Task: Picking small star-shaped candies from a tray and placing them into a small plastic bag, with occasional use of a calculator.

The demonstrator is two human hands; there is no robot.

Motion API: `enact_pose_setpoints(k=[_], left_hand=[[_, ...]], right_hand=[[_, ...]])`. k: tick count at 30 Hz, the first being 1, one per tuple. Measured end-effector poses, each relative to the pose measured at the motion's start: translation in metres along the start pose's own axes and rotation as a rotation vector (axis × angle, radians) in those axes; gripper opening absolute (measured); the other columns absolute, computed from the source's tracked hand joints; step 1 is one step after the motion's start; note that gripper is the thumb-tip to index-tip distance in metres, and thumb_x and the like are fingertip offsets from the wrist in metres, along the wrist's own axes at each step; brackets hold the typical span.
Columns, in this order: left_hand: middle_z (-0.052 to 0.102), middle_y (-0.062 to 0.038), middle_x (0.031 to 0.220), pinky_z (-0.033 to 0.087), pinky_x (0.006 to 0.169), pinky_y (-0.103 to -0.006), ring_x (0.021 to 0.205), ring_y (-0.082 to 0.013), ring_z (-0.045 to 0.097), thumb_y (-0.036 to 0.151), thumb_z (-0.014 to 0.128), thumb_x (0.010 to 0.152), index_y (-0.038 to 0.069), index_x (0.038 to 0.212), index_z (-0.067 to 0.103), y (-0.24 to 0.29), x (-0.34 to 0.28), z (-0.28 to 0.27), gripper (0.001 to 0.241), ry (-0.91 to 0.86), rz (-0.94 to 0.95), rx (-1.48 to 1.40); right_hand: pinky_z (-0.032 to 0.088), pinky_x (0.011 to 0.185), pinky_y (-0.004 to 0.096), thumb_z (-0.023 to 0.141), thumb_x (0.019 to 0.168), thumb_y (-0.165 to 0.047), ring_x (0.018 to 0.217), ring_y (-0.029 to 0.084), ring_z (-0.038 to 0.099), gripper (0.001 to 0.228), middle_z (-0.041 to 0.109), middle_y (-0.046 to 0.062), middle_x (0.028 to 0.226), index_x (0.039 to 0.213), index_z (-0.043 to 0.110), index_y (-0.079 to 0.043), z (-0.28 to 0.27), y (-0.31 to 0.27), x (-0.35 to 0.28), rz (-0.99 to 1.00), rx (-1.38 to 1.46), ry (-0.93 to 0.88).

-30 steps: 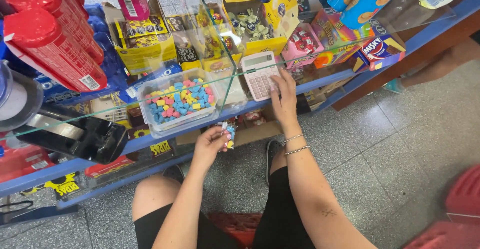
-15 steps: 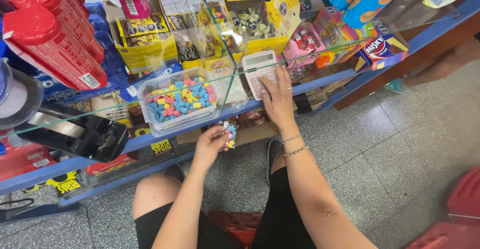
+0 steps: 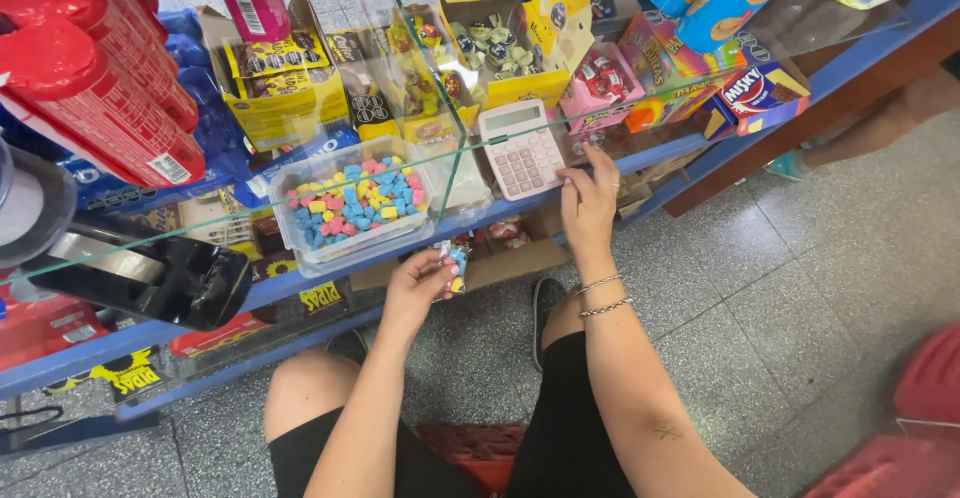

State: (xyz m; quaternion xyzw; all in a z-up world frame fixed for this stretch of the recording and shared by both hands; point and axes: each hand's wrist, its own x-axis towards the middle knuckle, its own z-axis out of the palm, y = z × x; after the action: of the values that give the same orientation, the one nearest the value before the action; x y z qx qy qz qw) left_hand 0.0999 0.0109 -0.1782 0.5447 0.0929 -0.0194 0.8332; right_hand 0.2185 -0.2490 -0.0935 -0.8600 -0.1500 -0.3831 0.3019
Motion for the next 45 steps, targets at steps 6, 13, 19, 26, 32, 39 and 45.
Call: enact_pose_setpoints(k=[6,13,19,26,32,39,45], left_hand=[[0.074,-0.01,0.09,0.068,0.065,-0.0285,0.068,-0.0131,0.069,0.007,0.078,0.089,0.0,0.112,0.072,0.021,-0.01,0.009,0.025,0.041,-0.042,-0.021],[0.068,-0.017,0.092,0.067,0.076,-0.0456,0.078,-0.0254,0.072,-0.003,0.071,0.09,-0.006,0.117,0.07,0.019,-0.012,0.004,0.027,0.04,-0.027,-0.133],[0.068,-0.016,0.094,0.066,0.08,-0.0512,0.084,-0.0279,0.073,-0.006,0.075,0.086,-0.005,0.116,0.071,0.028,-0.016,0.015,0.03,-0.022,0.004,-0.158],[0.073,-0.012,0.104,0.064,0.08,-0.0363,0.093,-0.018,0.072,-0.006,0.084,0.076,0.002,0.11,0.079,0.03,-0.027,0.026,0.036,-0.219,0.227,0.077],[0.069,-0.004,0.119,0.063,0.089,-0.0353,0.101,-0.0203,0.072,0.0,0.082,0.08,0.017,0.117,0.079,0.062,-0.053,0.031,0.04,-0.215,0.482,0.527],[0.064,-0.01,0.129,0.054,0.102,-0.0487,0.119,-0.0331,0.065,0.0,0.073,0.087,0.014,0.125,0.071,0.071,-0.075,0.044,0.041,-0.198,0.645,0.747],[0.069,-0.003,0.121,0.054,0.101,-0.0434,0.116,-0.0264,0.068,0.002,0.077,0.083,0.016,0.12,0.074,0.076,-0.082,0.046,0.039,-0.144,0.64,0.749]], right_hand=[[0.045,0.109,0.046,0.052,0.096,-0.004,0.126,0.032,0.056,0.025,0.06,0.01,0.133,0.102,0.075,-0.011,-0.003,-0.008,0.0,-0.107,0.037,0.086],[0.049,0.1,0.041,0.049,0.099,-0.005,0.114,0.027,0.061,0.024,0.065,0.005,0.117,0.101,0.072,-0.011,-0.016,-0.045,-0.011,-0.111,0.081,0.05],[0.053,0.084,0.04,0.055,0.1,-0.007,0.094,0.029,0.066,0.021,0.068,0.007,0.098,0.108,0.074,-0.012,-0.022,-0.077,-0.062,0.091,0.303,-0.147],[0.059,0.078,0.028,0.075,0.09,-0.002,0.09,0.016,0.068,0.022,0.069,0.01,0.097,0.111,0.073,-0.003,-0.021,-0.115,-0.11,0.642,0.815,-0.433],[0.059,0.083,0.029,0.074,0.085,0.003,0.093,0.013,0.065,0.042,0.066,0.008,0.108,0.126,0.065,-0.004,-0.035,-0.12,-0.117,0.686,0.963,-0.525],[0.057,0.087,0.037,0.079,0.086,-0.001,0.106,0.023,0.068,0.023,0.068,0.015,0.121,0.107,0.069,-0.003,-0.059,-0.133,-0.097,0.366,0.918,-0.459],[0.057,0.082,0.04,0.077,0.087,-0.008,0.095,0.03,0.073,0.008,0.076,0.011,0.108,0.093,0.072,-0.008,-0.066,-0.128,-0.094,0.099,0.764,-0.411]])
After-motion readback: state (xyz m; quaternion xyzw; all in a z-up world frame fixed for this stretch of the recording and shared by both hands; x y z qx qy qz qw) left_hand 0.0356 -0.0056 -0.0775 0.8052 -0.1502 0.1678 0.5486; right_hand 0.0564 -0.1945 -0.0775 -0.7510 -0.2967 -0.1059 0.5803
